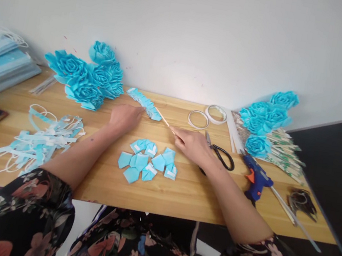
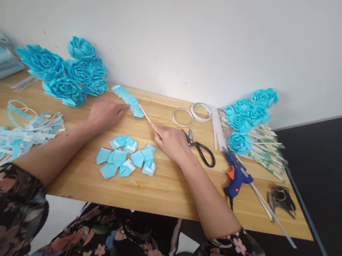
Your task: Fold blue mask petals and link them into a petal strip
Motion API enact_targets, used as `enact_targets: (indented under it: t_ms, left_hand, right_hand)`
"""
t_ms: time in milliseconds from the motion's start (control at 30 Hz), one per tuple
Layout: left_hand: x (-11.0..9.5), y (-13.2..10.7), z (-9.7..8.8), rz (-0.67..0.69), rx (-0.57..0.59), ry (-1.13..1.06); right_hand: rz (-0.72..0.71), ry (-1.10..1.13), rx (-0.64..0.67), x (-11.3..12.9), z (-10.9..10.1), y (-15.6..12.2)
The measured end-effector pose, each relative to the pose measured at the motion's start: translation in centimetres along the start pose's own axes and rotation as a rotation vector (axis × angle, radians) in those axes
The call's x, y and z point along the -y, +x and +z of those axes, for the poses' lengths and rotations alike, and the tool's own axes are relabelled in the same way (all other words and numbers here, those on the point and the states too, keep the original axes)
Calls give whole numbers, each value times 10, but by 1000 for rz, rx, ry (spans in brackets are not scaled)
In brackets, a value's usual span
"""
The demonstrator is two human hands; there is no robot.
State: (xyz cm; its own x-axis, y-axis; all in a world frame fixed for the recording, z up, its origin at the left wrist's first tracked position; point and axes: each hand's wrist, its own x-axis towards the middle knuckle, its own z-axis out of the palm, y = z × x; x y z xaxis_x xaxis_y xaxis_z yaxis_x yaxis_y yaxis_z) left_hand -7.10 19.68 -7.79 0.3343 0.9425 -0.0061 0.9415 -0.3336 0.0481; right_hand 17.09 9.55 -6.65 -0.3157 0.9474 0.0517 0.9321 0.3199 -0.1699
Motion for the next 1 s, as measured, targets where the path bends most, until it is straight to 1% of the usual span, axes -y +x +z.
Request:
enact_targets:
  t_ms: [133, 167, 300, 333, 367, 467, 533, 700, 867, 1000]
  left_hand:
    - [0, -1, -1, -12, 2, -18]
    - [0, -2, -3, -22, -14, -29]
    - [-3, -8, -9, -59, -167, -100]
    - [-4, -9, -10, -55, -180, -114]
    - [-5, -10, -11, -44, -169, -121]
    - [-10, -11, -9, -11, -76, -110]
    - [-12, -11, -7, -1, -47, -108]
    - [-15, -12, -4, 8, -48, -111]
    - [-17, -14, -4, 23, -38, -68]
    - [-20, -14, -7, 45, 6, -23]
  right_hand:
    - [-18, 39, -4, 2, 11, 2]
    - [-18, 52, -9, 2, 13, 2]
    - [4, 83, -26, 2, 19, 2]
    - [6, 85, -26, 2, 19, 2]
    - [5, 86, -25, 2, 19, 2]
    - [3, 83, -27, 3, 18, 2]
    - [5, 81, -30, 3, 17, 2]
    - [3, 80, -30, 3, 17, 2]
    - [10, 70, -46, 4, 18, 2]
    - [4, 64, -46, 3, 19, 2]
